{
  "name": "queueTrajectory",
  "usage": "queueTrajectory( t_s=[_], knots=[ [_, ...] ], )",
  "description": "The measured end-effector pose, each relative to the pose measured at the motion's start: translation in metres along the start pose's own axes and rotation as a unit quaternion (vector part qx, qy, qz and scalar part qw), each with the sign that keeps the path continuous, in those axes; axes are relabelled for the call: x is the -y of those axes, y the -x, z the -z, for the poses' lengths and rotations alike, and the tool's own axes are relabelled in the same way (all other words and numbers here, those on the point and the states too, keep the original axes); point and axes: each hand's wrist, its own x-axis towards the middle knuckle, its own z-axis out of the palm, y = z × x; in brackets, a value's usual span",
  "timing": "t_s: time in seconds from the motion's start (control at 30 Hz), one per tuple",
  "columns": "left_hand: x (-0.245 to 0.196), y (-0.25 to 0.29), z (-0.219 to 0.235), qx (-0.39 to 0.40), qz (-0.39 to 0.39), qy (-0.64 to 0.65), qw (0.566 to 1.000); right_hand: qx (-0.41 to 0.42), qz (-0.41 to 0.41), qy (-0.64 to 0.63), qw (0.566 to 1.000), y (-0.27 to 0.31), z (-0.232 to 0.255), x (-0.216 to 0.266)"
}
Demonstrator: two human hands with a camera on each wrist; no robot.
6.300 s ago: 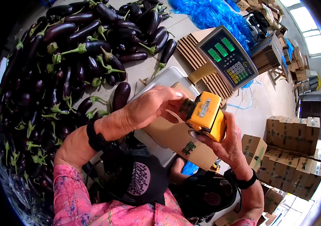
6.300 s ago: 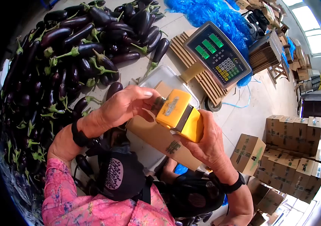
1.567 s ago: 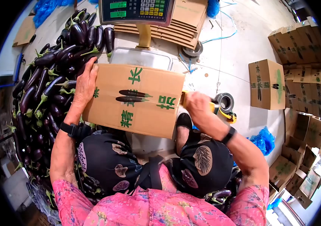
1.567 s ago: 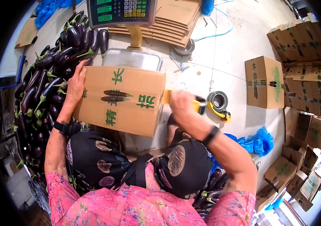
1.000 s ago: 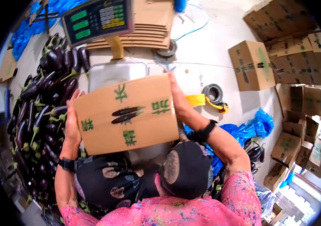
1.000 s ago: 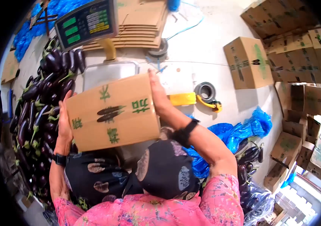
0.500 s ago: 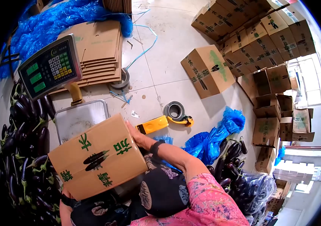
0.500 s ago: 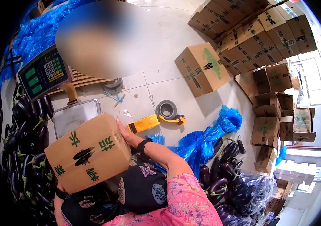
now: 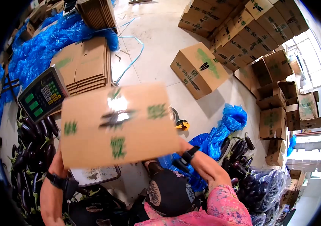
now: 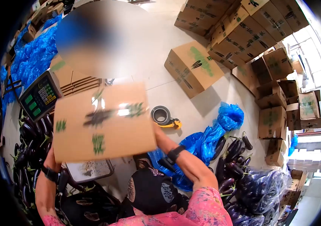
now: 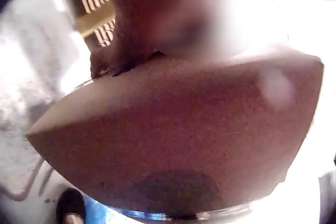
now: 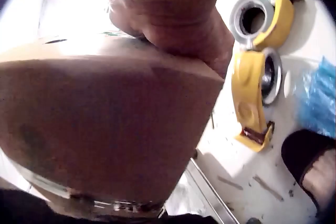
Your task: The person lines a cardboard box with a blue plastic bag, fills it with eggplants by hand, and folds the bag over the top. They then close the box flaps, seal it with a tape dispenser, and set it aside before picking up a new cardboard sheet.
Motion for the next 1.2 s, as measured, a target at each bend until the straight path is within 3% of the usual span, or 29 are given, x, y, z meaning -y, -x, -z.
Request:
queueTrajectory(
  t_s=[0.03,0.1,0.13,0.2,0.27,0.33,0.4,0.47,0.5,0.53,0.6,0.63,0.73,0.8,0.87,0.9,0.97,1.03,1.2],
  knots=[
    [-0.009,-0.051,-0.004,0.053,-0.045,-0.047,0.996,0.002,0.017,-0.031,0.999,0.008,0.013,0.017],
    [-0.046,-0.081,-0.127,0.112,-0.107,-0.07,0.985,0.005,0.061,-0.091,0.994,0.022,0.038,0.05],
    [-0.062,-0.085,-0.181,0.111,-0.098,-0.038,0.988,0.011,0.084,-0.118,0.989,0.03,0.052,0.067],
    [-0.064,-0.122,-0.232,0.141,-0.099,-0.062,0.983,0.035,0.123,-0.187,0.974,0.05,0.081,0.099],
    [-0.071,-0.135,-0.317,0.17,-0.152,-0.133,0.965,0.064,0.157,-0.244,0.955,0.068,0.112,0.125],
    [-0.069,-0.195,-0.355,0.267,-0.11,-0.157,0.945,0.095,0.174,-0.294,0.935,0.087,0.142,0.146],
    [-0.061,-0.226,-0.401,0.272,-0.208,-0.291,0.893,0.103,0.168,-0.327,0.924,0.101,0.17,0.164],
    [-0.035,-0.26,-0.433,0.146,-0.27,-0.423,0.852,0.011,0.147,-0.32,0.936,0.113,0.189,0.181],
    [-0.028,-0.278,-0.436,0.208,-0.178,-0.389,0.88,-0.052,0.128,-0.292,0.946,0.115,0.197,0.186],
    [-0.013,-0.296,-0.437,0.212,-0.267,-0.411,0.846,-0.107,0.135,-0.234,0.957,0.117,0.204,0.187],
    [0.01,-0.297,-0.444,0.111,-0.403,-0.447,0.791,-0.216,0.145,-0.11,0.959,0.132,0.171,0.2],
    [0.016,-0.3,-0.444,0.122,-0.379,-0.443,0.803,-0.278,0.181,-0.047,0.942,0.129,0.197,0.195],
    [0.02,-0.319,-0.441,0.15,-0.32,-0.413,0.84,-0.475,0.24,0.101,0.84,0.123,0.198,0.206],
    [0.024,-0.331,-0.43,0.167,-0.274,-0.378,0.868,-0.382,0.369,0.086,0.843,0.118,0.197,0.209],
    [0.026,-0.342,-0.421,0.115,-0.229,-0.285,0.924,-0.322,0.386,0.027,0.864,0.106,0.205,0.209],
    [0.028,-0.347,-0.42,0.092,-0.205,-0.235,0.946,-0.339,0.389,-0.002,0.857,0.099,0.21,0.208],
    [0.034,-0.358,-0.42,0.137,-0.181,-0.281,0.932,-0.364,0.391,-0.054,0.843,0.078,0.216,0.213],
    [0.04,-0.37,-0.414,0.152,-0.148,-0.296,0.931,-0.308,0.38,-0.109,0.865,0.068,0.22,0.211],
    [0.062,-0.443,-0.401,0.153,-0.172,-0.36,0.904,-0.269,0.363,-0.244,0.858,0.046,0.225,0.213]
  ],
)
